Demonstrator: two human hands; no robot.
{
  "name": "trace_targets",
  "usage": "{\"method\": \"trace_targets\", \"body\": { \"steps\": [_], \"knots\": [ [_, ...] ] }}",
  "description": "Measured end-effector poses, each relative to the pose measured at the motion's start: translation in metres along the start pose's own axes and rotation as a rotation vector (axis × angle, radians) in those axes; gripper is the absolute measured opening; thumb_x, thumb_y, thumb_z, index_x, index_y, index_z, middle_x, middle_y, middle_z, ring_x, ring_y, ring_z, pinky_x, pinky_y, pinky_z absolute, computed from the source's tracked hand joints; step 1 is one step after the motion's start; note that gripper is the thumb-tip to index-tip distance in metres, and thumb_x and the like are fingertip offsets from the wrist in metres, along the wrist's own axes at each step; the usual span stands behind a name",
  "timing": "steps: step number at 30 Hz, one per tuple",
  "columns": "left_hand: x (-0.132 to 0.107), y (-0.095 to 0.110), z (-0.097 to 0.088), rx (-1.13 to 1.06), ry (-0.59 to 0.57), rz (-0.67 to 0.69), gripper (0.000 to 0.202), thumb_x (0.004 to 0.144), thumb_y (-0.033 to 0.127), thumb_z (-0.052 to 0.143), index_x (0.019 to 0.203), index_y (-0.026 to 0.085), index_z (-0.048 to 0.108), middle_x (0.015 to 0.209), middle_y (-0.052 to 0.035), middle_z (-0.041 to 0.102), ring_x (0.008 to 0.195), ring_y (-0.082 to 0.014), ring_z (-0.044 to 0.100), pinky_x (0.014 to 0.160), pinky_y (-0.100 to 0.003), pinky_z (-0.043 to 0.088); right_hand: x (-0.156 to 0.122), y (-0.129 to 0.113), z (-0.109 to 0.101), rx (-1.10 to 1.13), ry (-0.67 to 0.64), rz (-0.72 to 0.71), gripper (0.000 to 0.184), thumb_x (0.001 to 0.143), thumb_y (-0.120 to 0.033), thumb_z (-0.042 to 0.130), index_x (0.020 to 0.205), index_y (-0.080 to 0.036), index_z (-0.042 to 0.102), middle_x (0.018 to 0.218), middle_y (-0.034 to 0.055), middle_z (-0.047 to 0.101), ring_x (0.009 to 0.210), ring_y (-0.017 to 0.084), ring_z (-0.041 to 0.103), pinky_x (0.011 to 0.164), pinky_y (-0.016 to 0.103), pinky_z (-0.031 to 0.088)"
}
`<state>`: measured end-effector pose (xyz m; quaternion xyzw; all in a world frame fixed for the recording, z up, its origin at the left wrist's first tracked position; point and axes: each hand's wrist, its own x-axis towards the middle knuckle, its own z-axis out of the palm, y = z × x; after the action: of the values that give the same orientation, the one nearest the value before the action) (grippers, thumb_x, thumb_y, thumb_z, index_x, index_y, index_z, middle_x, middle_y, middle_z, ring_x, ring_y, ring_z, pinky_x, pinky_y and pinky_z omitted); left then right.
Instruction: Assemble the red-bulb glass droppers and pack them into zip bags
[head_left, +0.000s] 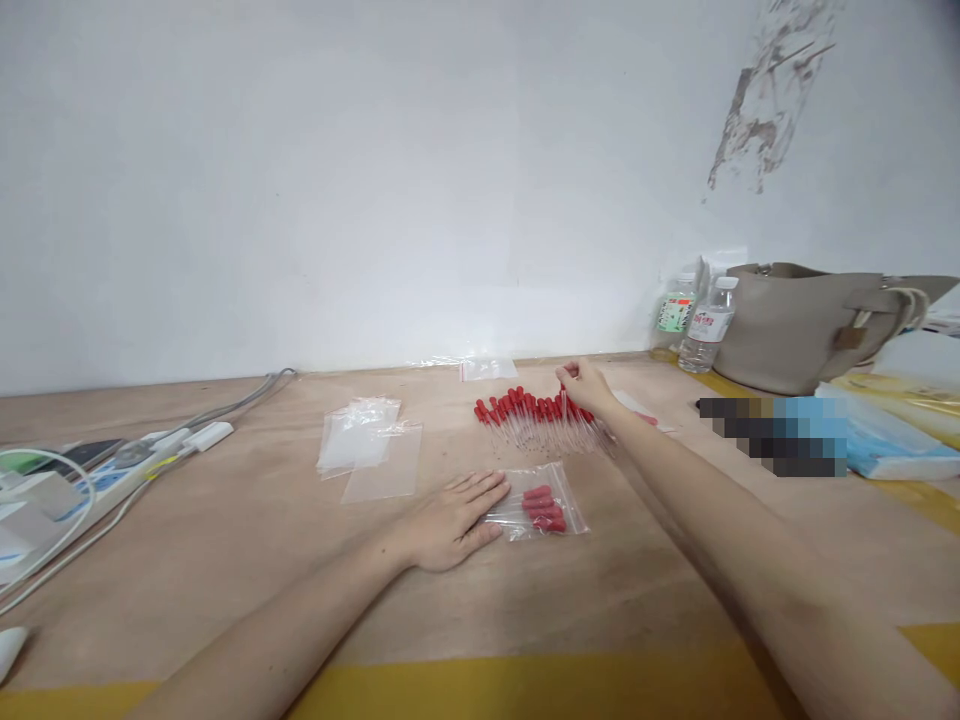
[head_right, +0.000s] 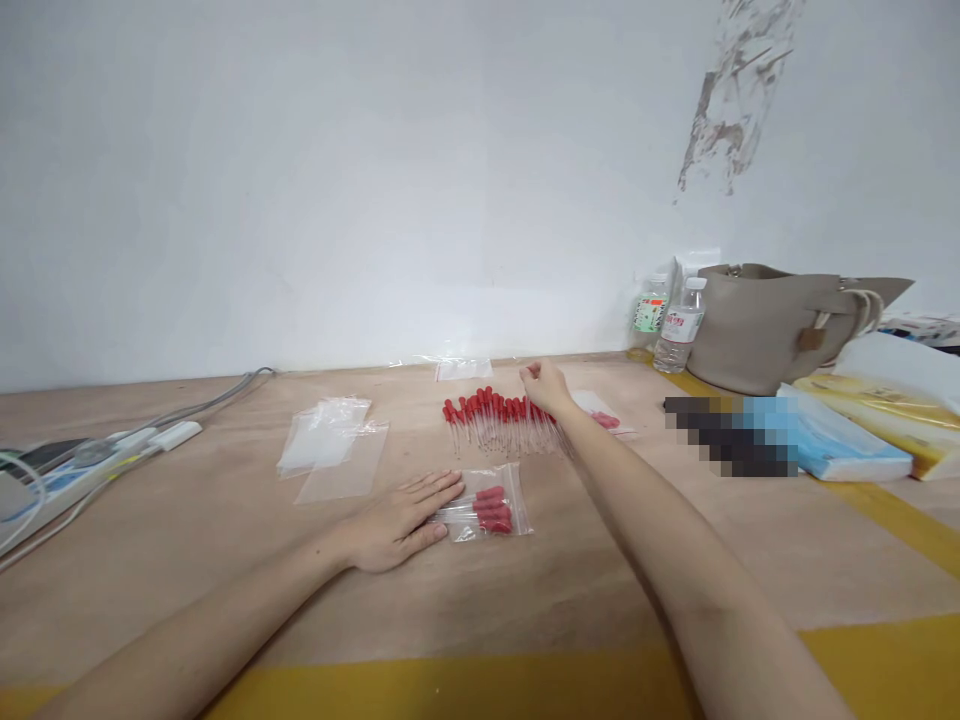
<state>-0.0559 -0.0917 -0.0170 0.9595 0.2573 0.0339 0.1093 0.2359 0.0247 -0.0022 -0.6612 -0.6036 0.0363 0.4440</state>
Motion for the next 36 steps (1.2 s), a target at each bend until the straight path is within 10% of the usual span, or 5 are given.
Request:
{"method": "trace_targets", "body": {
  "steps": [7,21,36],
  "knots": [
    [0.000,0.003,-0.003,-0.001,-0.022,-0.013,0.050,0.088,0.048,0.023,0.135,0.031,0.015,0.143,0.0014,0.011,0.130,-0.0203,0.011,0.107,-0.039,0.013,-0.065,0.011,-0.045,0.595,0.125,0.246,0.019,0.075,-0.036,0.048,0.080,-0.019,0.041,0.062,-0.0015,0.057,0.045,0.009,0.049,0.042,0.020,0.038],
    [0.001,0.003,-0.001,0.015,0.033,-0.016,0.056,0.088,0.048,0.024,0.137,0.022,0.012,0.142,-0.0037,0.018,0.129,-0.0201,0.018,0.106,-0.037,0.017,-0.129,-0.014,-0.034,1.187,-0.099,0.694,0.014,0.074,-0.012,0.055,0.070,-0.019,0.044,0.059,-0.0017,0.057,0.056,0.010,0.060,0.059,0.023,0.052],
    [0.001,0.009,-0.003,0.035,0.075,0.020,0.055,0.089,0.044,0.026,0.137,0.021,0.011,0.141,-0.0054,0.022,0.128,-0.0198,0.022,0.105,-0.037,0.020,-0.136,-0.020,-0.029,0.749,-0.766,0.200,0.033,0.065,-0.040,0.063,0.082,-0.013,0.057,0.044,-0.0072,0.048,0.036,0.004,0.040,0.036,0.016,0.027]
  ]
}}
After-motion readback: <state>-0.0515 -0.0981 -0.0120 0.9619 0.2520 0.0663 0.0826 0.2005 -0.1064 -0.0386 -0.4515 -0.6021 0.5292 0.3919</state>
